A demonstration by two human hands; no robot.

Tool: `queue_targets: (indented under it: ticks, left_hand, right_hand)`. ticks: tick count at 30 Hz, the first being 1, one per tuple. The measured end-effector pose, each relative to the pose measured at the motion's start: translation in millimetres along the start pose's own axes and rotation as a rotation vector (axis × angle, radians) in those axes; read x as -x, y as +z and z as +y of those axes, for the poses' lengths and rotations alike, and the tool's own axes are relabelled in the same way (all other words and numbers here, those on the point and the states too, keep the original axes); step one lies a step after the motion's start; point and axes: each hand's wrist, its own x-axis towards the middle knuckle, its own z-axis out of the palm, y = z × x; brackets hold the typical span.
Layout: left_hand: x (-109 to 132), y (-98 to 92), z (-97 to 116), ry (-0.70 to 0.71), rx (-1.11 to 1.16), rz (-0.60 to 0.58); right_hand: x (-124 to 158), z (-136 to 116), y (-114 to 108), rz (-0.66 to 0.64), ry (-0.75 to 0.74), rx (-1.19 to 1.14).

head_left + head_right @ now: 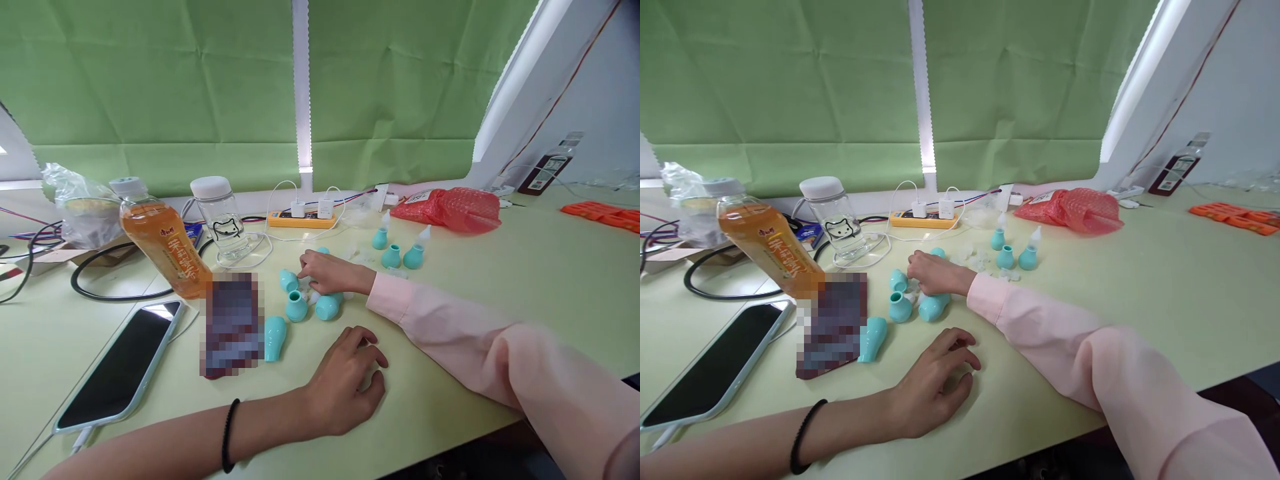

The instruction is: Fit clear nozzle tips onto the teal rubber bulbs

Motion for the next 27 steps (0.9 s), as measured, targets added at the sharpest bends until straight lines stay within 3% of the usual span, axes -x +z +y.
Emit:
queue_targets:
  ticks: [6,10,14,18,20,22,27]
  left_hand:
    - [0.7,1.0,-1.4,0.000,0.020,-0.003]
    - [1.2,-0.2,-1.0,0.001,0.058,0.023]
    - [-0.1,-0.7,-2.3,-0.077,0.216,0.123]
    - [-3.5,3.4,-8.5,-0.265,0.420,0.339]
    - [-5.6,5.2,-11.6,-0.293,0.452,0.411]
    - [-7.7,5.6,-13.6,-0.273,0.440,0.377]
    - [-11.1,2.7,-16.3,-0.204,0.292,0.249]
  right_hand:
    - [-6.5,4.1,6.6,-0.099,-0.034,0.051]
    - [-0.1,5.1,-4.2,-0.008,-0.035,0.045]
    - [32.6,0.4,-39.0,0.185,0.002,-0.140]
    - [79.4,-11.3,-61.9,0.056,0.065,-0.378]
    - [97.0,-17.8,-56.7,-0.075,0.110,-0.534]
    - [107.8,-22.4,-43.9,-0.153,0.160,-0.667]
    - [117.8,-17.3,-20.1,-0.143,0.331,-1.005]
